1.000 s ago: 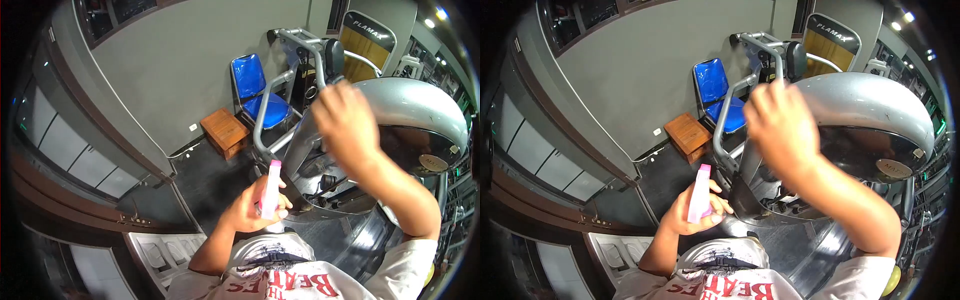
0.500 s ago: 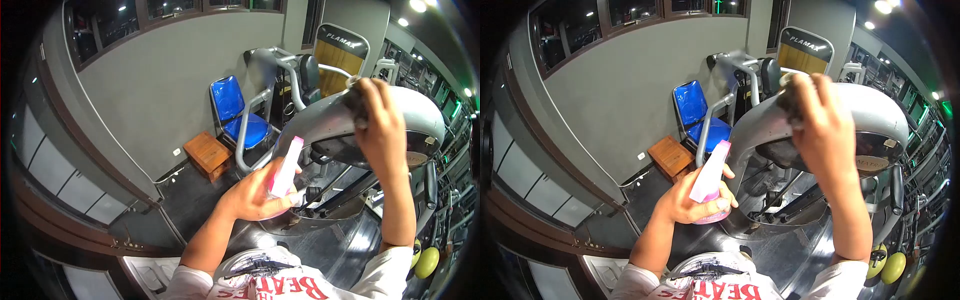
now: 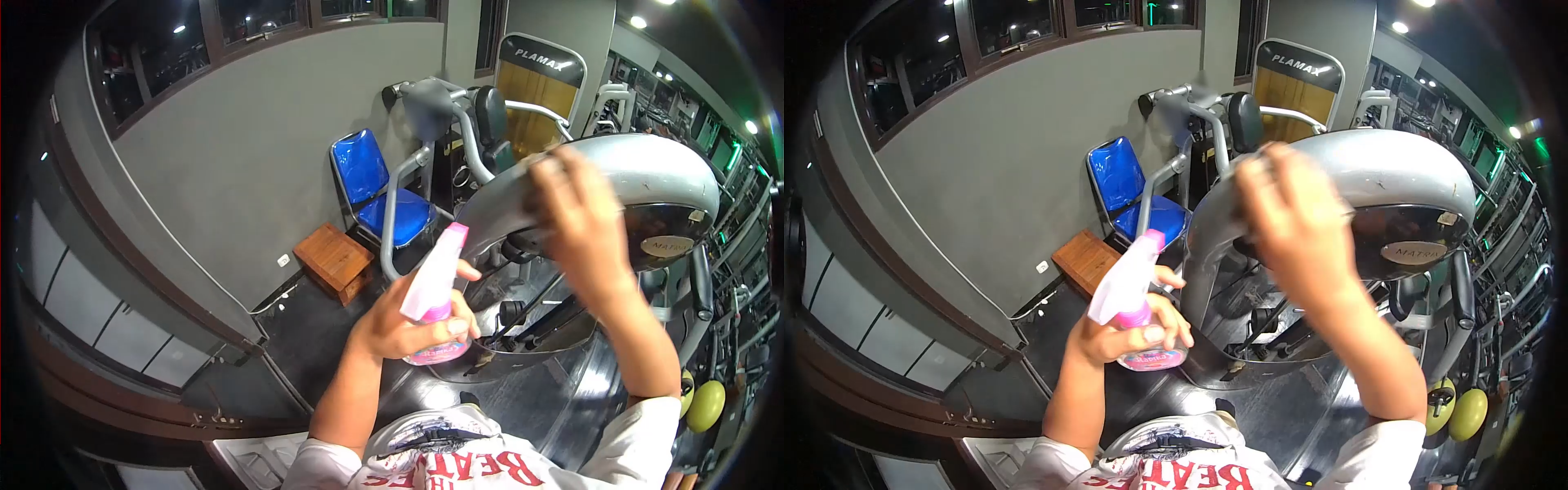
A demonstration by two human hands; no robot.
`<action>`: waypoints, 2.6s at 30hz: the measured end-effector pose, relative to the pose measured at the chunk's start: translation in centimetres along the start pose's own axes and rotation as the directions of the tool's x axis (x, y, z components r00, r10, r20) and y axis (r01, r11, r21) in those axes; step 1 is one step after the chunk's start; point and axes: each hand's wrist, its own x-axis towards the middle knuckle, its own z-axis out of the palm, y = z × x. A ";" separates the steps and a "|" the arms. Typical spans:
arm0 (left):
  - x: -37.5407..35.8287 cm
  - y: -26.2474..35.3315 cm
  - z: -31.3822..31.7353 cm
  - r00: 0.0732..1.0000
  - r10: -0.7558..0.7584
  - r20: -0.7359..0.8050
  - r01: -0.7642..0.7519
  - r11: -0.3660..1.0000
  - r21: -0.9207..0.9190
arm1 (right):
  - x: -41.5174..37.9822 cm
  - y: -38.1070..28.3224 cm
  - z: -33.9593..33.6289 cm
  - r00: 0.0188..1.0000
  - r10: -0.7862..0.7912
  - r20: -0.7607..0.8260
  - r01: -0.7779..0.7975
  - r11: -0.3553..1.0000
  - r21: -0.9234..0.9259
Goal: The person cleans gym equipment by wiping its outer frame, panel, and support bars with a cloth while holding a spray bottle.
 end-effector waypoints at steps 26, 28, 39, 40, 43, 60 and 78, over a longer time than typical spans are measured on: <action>-11.8 -1.8 -0.4 0.971 -0.087 -0.225 0.126 0.978 0.164 | -4.6 -8.5 16.7 0.933 -0.299 0.200 0.320 0.944 -0.080; -12.6 -2.0 -0.6 0.978 -0.045 -0.202 0.085 0.977 0.197 | -5.0 -8.5 16.6 0.921 -0.344 0.181 0.363 0.928 -0.083; -16.1 -0.9 -3.1 0.936 0.090 -0.339 0.060 0.912 0.407 | 3.8 6.3 -1.5 0.878 0.456 -0.143 -0.456 0.889 0.032; -16.0 -0.6 -3.3 0.940 0.081 -0.332 0.085 0.887 0.454 | 3.4 3.9 0.2 0.934 0.297 -0.198 -0.314 0.948 -0.057; -14.8 -0.3 -2.5 0.928 -0.052 -0.369 0.202 0.903 0.379 | 3.0 -3.6 6.1 0.967 0.129 0.221 -0.095 0.983 -0.160; -15.6 -0.9 -4.9 0.862 0.054 -0.503 0.237 0.836 0.496 | 3.6 5.6 0.1 0.877 0.396 -0.273 -0.394 0.917 0.066; -13.3 -1.2 -4.3 0.892 -0.078 -0.445 0.223 0.933 0.284 | 3.2 8.3 -1.6 0.876 0.394 -0.277 -0.403 0.915 0.029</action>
